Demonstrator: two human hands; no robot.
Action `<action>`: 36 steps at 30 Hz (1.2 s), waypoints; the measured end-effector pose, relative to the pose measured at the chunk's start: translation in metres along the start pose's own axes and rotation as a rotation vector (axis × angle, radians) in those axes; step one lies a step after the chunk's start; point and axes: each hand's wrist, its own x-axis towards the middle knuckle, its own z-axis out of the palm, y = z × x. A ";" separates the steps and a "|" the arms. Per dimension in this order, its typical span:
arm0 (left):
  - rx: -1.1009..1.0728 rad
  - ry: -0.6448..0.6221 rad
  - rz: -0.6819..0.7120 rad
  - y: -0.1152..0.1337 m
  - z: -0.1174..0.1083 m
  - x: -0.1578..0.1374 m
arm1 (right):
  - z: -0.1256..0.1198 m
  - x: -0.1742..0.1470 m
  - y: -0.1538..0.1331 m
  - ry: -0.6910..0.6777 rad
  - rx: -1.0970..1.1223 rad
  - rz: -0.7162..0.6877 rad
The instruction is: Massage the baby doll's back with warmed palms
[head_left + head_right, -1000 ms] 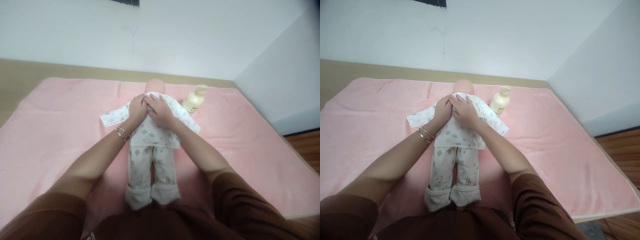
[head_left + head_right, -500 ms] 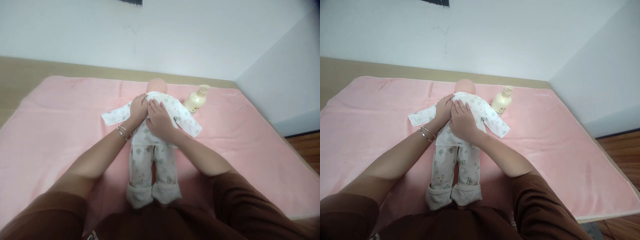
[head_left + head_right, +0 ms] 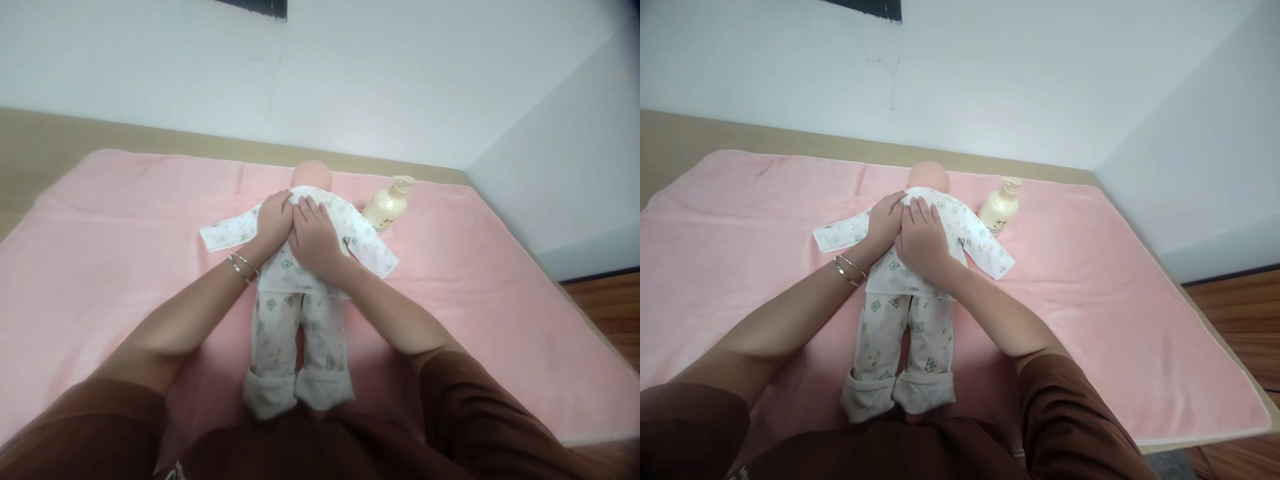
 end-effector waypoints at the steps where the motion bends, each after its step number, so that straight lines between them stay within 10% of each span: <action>1: 0.015 0.000 0.004 0.001 -0.001 -0.001 | -0.001 0.004 0.005 -0.024 0.021 -0.006; 8: -0.001 0.029 0.017 0.002 -0.002 -0.003 | -0.007 0.025 0.034 -0.009 0.048 0.242; 16: -0.056 0.021 -0.014 -0.002 -0.004 -0.005 | -0.005 -0.006 -0.005 0.002 -0.016 -0.009; 36: -0.011 -0.004 0.090 -0.008 -0.010 -0.010 | -0.005 0.021 0.039 -0.013 0.125 0.232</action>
